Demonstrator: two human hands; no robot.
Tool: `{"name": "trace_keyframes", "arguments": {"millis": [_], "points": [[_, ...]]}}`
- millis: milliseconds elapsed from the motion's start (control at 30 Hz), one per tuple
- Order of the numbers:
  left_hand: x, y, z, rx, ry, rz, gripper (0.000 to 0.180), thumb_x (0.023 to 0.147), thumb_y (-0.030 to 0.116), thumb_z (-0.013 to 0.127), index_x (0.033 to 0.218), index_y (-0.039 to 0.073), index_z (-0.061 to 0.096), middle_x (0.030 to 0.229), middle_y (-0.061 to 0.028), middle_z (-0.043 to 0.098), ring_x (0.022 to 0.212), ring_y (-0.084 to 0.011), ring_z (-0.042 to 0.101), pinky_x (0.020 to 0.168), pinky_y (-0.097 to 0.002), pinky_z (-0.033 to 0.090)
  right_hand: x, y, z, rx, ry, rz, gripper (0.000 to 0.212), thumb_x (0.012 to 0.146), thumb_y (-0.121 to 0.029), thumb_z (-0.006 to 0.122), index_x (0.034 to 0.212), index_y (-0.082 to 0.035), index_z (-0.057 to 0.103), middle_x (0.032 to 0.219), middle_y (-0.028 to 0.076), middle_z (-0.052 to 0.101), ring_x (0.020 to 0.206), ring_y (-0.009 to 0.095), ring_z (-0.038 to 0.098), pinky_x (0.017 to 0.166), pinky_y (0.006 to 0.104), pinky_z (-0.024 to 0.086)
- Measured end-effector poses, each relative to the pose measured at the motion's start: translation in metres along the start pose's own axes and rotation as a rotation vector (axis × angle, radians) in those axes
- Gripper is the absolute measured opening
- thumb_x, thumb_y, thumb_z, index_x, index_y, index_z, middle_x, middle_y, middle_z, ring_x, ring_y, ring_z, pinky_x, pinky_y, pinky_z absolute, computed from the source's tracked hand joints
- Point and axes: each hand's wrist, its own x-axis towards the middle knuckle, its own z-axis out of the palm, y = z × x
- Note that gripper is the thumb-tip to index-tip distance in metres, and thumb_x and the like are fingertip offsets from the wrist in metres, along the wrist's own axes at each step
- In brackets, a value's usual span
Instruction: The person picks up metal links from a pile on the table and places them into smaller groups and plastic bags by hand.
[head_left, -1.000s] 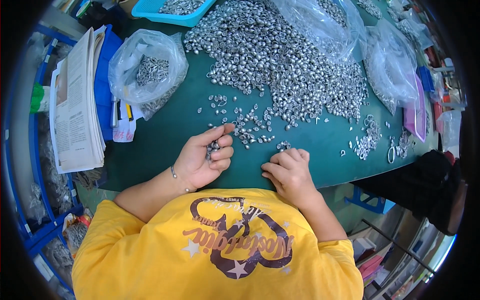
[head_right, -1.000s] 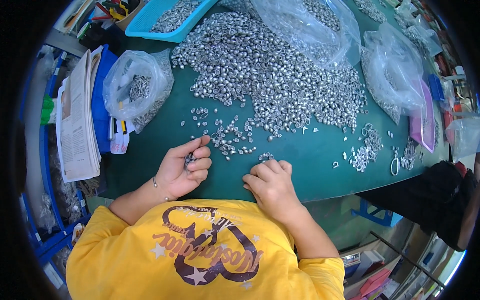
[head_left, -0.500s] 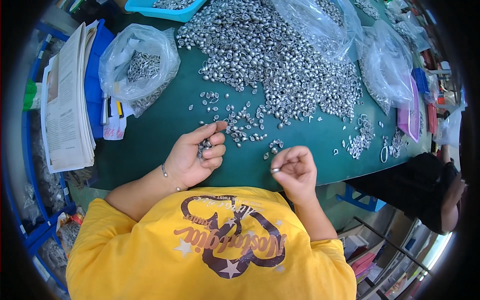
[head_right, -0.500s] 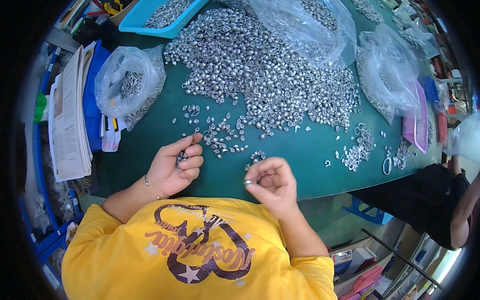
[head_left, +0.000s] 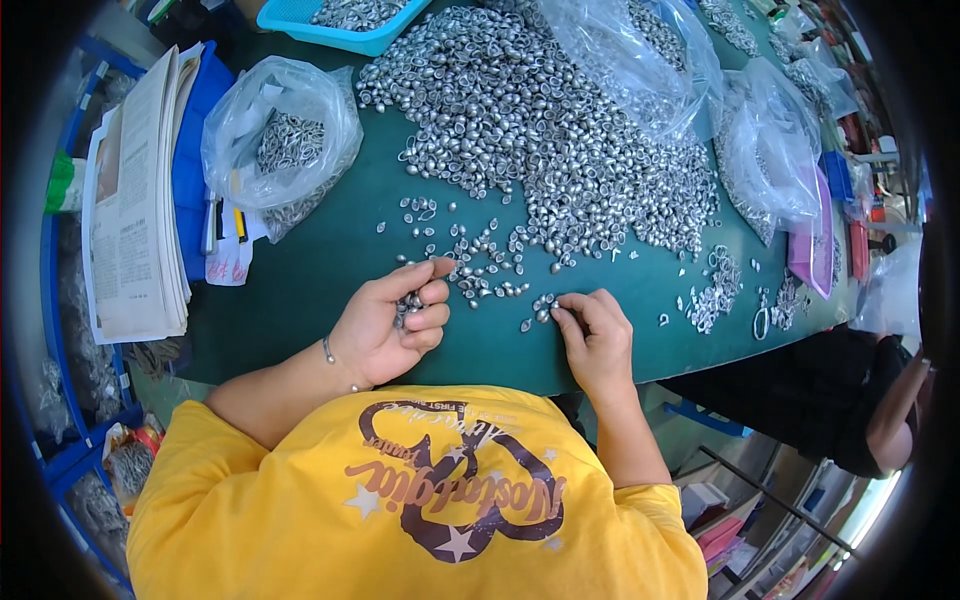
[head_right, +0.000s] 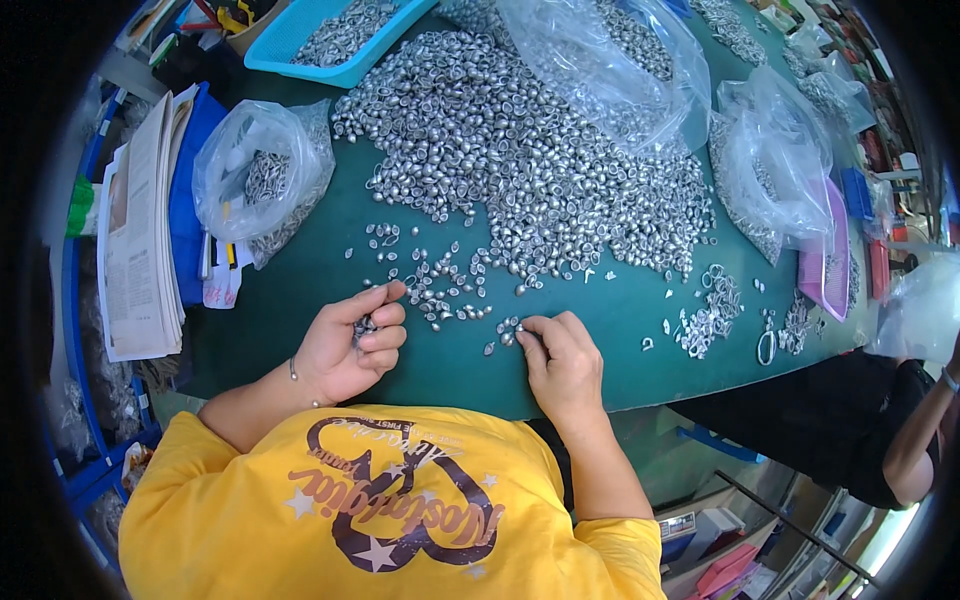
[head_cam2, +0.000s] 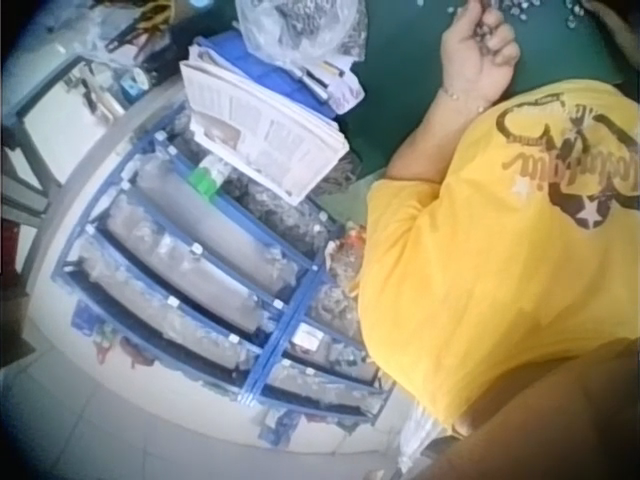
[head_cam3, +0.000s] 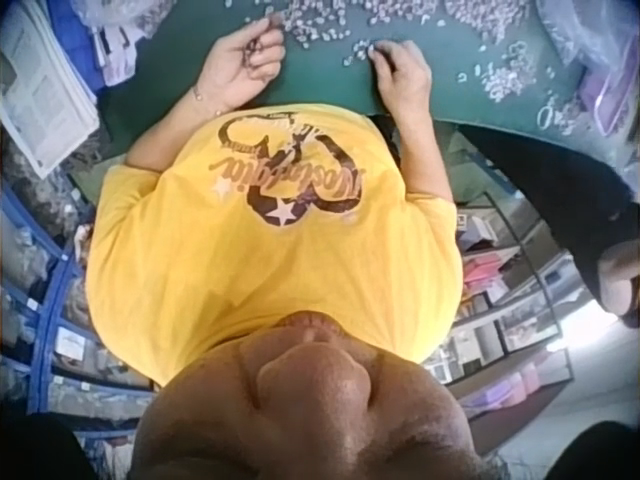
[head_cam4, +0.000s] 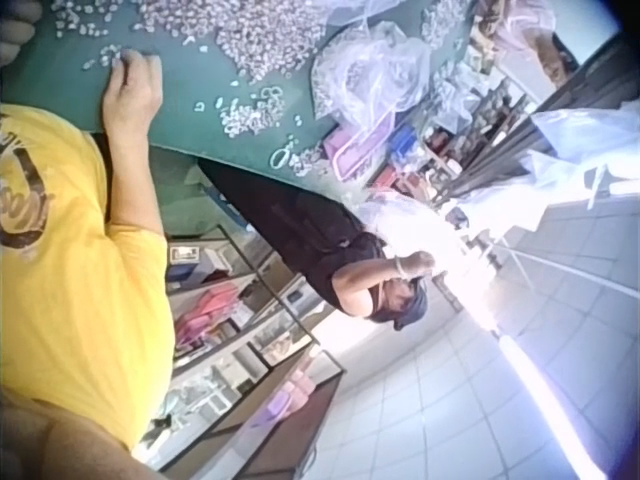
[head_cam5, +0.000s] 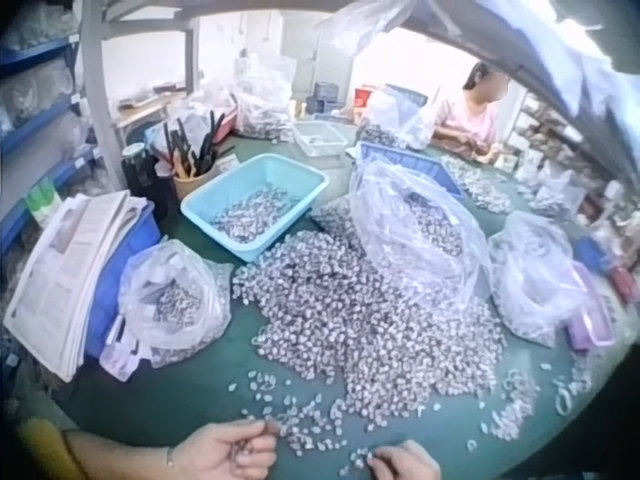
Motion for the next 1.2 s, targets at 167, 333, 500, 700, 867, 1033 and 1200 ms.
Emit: {"name": "trace_keyframes", "arguments": {"millis": [167, 333, 500, 700, 867, 1033, 1200], "points": [[0.001, 0.000, 0.000, 0.002, 0.017, 0.002, 0.018, 0.095, 0.019, 0.041, 0.103, 0.007, 0.052, 0.072, 0.0004, 0.045, 0.054, -0.0079, 0.038, 0.044, -0.0201, 0.030, -0.003, 0.001, -0.006, 0.164, -0.031, -0.027, 0.008, 0.075, 0.002, 0.063, 0.082, -0.001, 0.061, 0.067, 0.006, 0.053, 0.054, 0.014, 0.050, 0.047, 0.0250, 0.040], [0.002, 0.001, 0.001, -0.019, 0.008, -0.018, 0.018, 0.094, 0.019, 0.041, 0.103, 0.007, 0.052, 0.072, 0.0002, 0.045, 0.054, -0.0081, 0.037, 0.044, -0.0200, 0.030, -0.003, 0.004, -0.014, 1.422, -0.025, 0.528, 0.013, 0.077, 0.004, 0.061, 0.087, -0.001, 0.055, 0.071, 0.002, 0.054, 0.053, 0.006, 0.044, 0.046, 0.0173, 0.034], [0.004, 0.001, 0.003, -0.013, -0.010, -0.030, 0.018, 0.094, 0.018, 0.041, 0.104, 0.007, 0.052, 0.072, 0.0002, 0.045, 0.054, -0.0083, 0.038, 0.044, -0.0201, 0.030, -0.005, 0.001, -0.008, 0.186, -0.067, 0.184, 0.013, 0.071, -0.008, 0.072, 0.075, -0.002, 0.062, 0.062, 0.004, 0.054, 0.051, 0.014, 0.050, 0.047, 0.0245, 0.040], [0.003, 0.002, 0.002, 0.001, 0.006, -0.013, 0.018, 0.094, 0.019, 0.042, 0.103, 0.007, 0.052, 0.072, 0.0004, 0.045, 0.054, -0.0083, 0.038, 0.044, -0.0201, 0.030, -0.007, -0.003, 0.007, -0.028, -0.007, 0.002, 0.010, 0.069, -0.008, 0.070, 0.076, -0.004, 0.064, 0.067, 0.008, 0.056, 0.055, 0.023, 0.056, 0.048, 0.0309, 0.045], [0.004, 0.002, 0.000, -0.009, -0.005, -0.026, 0.018, 0.094, 0.019, 0.042, 0.102, 0.007, 0.052, 0.072, 0.0004, 0.045, 0.053, -0.0080, 0.038, 0.043, -0.0200, 0.030, -0.006, -0.009, 0.007, -0.049, 0.012, 0.008, 0.012, 0.069, -0.007, 0.070, 0.079, -0.004, 0.064, 0.065, 0.007, 0.055, 0.052, 0.021, 0.055, 0.047, 0.0296, 0.045], [0.004, 0.002, 0.001, 0.003, -0.002, -0.020, 0.018, 0.094, 0.019, 0.042, 0.103, 0.007, 0.052, 0.072, 0.0004, 0.045, 0.053, -0.0080, 0.038, 0.044, -0.0201, 0.030, -0.002, -0.005, 0.012, 0.024, 0.009, -0.059, 0.012, 0.071, -0.003, 0.068, 0.082, -0.004, 0.065, 0.064, 0.006, 0.052, 0.050, 0.017, 0.049, 0.046, 0.0260, 0.042], [0.003, 0.002, -0.002, 0.008, -0.016, -0.017, 0.018, 0.094, 0.019, 0.042, 0.103, 0.007, 0.052, 0.072, 0.0004, 0.045, 0.054, -0.0081, 0.038, 0.044, -0.0203, 0.030, -0.001, -0.001, -0.002, 0.486, -0.133, -0.038, 0.012, 0.076, 0.001, 0.063, 0.088, -0.002, 0.064, 0.062, 0.003, 0.047, 0.051, 0.010, 0.043, 0.048, 0.0216, 0.036]]}}
